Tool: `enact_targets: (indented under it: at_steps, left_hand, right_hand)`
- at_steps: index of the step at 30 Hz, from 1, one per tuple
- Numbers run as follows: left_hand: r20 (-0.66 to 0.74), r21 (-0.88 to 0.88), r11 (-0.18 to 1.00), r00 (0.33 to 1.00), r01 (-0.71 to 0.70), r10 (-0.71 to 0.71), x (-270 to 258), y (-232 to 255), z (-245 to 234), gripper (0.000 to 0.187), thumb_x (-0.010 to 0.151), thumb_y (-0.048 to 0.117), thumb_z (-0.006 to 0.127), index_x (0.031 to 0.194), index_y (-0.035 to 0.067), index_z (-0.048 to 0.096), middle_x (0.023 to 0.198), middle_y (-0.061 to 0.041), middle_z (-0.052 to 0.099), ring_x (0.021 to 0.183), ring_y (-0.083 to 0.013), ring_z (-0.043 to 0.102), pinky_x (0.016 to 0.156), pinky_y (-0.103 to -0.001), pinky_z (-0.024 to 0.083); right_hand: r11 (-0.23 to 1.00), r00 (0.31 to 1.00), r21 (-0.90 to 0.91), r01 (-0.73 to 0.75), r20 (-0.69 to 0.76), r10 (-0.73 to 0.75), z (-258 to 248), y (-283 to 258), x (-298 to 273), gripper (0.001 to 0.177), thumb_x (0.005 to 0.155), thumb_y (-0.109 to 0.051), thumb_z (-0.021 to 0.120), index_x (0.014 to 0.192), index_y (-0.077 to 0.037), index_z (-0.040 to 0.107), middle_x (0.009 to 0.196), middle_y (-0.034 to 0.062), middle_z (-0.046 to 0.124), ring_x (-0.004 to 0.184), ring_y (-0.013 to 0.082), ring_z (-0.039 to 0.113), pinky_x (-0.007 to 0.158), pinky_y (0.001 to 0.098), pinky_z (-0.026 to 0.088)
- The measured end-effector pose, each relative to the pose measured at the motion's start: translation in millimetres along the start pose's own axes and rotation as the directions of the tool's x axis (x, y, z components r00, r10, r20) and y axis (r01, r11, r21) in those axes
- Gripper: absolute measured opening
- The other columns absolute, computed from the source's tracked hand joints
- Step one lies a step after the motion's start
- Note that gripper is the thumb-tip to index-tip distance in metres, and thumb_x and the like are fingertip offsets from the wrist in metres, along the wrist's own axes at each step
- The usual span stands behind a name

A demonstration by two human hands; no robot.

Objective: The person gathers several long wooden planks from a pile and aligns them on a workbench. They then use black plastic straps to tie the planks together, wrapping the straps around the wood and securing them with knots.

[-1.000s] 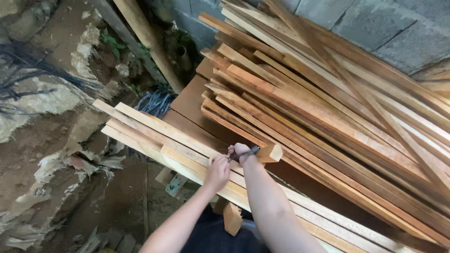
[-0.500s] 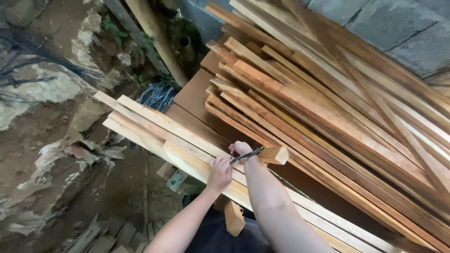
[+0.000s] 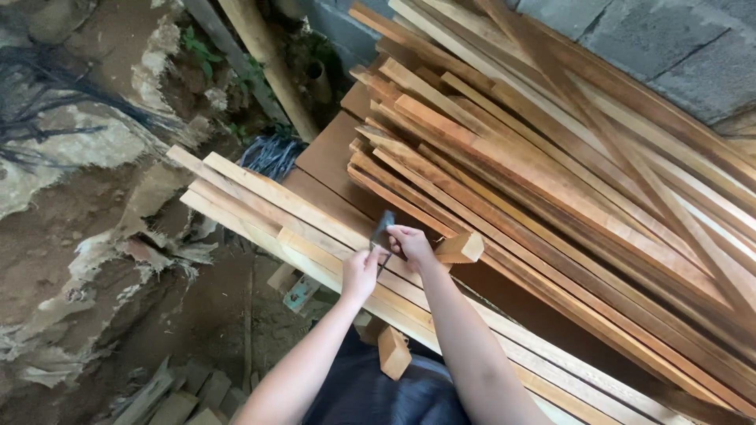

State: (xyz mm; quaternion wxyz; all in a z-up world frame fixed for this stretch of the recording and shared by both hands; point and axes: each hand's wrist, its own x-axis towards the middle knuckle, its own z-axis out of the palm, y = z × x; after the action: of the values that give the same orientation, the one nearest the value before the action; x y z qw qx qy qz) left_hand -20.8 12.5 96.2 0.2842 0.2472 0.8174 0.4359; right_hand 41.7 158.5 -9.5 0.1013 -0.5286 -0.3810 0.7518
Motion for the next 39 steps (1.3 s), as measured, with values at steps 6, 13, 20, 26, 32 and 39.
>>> enact_targets:
  at_steps: [6, 13, 20, 26, 32, 39]
  left_hand:
    - [-0.069, 0.042, 0.989, 0.988, 0.142, -0.139, 27, -17, 5, 0.040, 0.099, 0.045, 0.065, 0.085, 0.010, 0.079, 0.080, -0.015, 0.074, 0.090, -0.0377, 0.071, 0.079, -0.046, 0.054]
    - [-0.029, 0.258, 0.966, 0.999, -0.032, 0.041, 70, 2, 20, 0.034, 0.095, 0.048, 0.069, 0.085, 0.017, 0.080, 0.095, -0.001, 0.077, 0.101, -0.0290, 0.069, 0.089, -0.043, 0.057]
    - [0.547, 0.539, 0.810, 0.827, -0.228, -0.131, 99, -42, 24, 0.029, 0.098, 0.036, 0.051, 0.120, 0.028, 0.068, 0.127, -0.001, 0.073, 0.131, -0.0244, 0.060, 0.117, -0.046, 0.026]
    - [0.456, 0.604, 0.630, 0.860, -0.488, 0.229, 84, -47, -2, 0.009, 0.091, 0.037, 0.069, 0.095, 0.034, 0.077, 0.100, 0.006, 0.070, 0.112, -0.0201, 0.061, 0.102, -0.040, 0.045]
    - [0.374, 0.661, 0.615, 0.899, -0.431, 0.228, 59, -38, -7, 0.014, 0.094, 0.038, 0.064, 0.098, 0.033, 0.077, 0.109, 0.011, 0.067, 0.124, -0.0153, 0.048, 0.112, -0.044, 0.032]
    - [0.353, 0.588, 0.801, 0.927, -0.114, -0.128, 57, 10, -8, 0.020, 0.096, 0.045, 0.067, 0.108, 0.034, 0.079, 0.117, 0.006, 0.074, 0.135, -0.0219, 0.050, 0.119, -0.050, 0.023]
  right_hand:
    - [0.974, 0.985, -0.162, 0.160, 0.086, -0.147, 1, -7, -16, 0.018, 0.081, -0.013, 0.084, 0.083, -0.003, 0.069, 0.057, 0.0089, 0.066, 0.042, 0.0103, 0.053, 0.044, 0.0189, 0.039]
    - [0.905, 0.939, -0.286, 0.316, 0.229, -0.256, -14, -13, -34, 0.014, 0.083, -0.022, 0.087, 0.091, -0.011, 0.082, 0.068, 0.0043, 0.071, 0.059, 0.0087, 0.063, 0.058, 0.0230, 0.056]
    - [0.908, 0.926, -0.264, 0.324, 0.282, -0.249, -18, -7, -37, 0.019, 0.100, -0.020, 0.066, 0.084, -0.014, 0.075, 0.070, -0.0027, 0.067, 0.065, 0.0064, 0.057, 0.064, 0.0195, 0.051]
    - [0.974, 0.966, -0.121, 0.189, 0.200, -0.163, -20, -14, -42, 0.008, 0.090, -0.015, 0.078, 0.086, -0.009, 0.079, 0.077, 0.0065, 0.075, 0.068, 0.0101, 0.068, 0.067, 0.0204, 0.056]
    - [0.975, 0.967, -0.128, 0.179, 0.206, -0.150, -21, -19, -46, 0.012, 0.088, -0.016, 0.081, 0.078, -0.010, 0.076, 0.071, 0.0053, 0.071, 0.066, 0.0085, 0.065, 0.065, 0.0189, 0.055]
    - [0.981, 0.965, -0.096, 0.171, 0.216, -0.147, -19, -26, -56, 0.013, 0.087, -0.014, 0.080, 0.077, -0.010, 0.074, 0.071, 0.0068, 0.070, 0.067, 0.0089, 0.064, 0.061, 0.0174, 0.053]
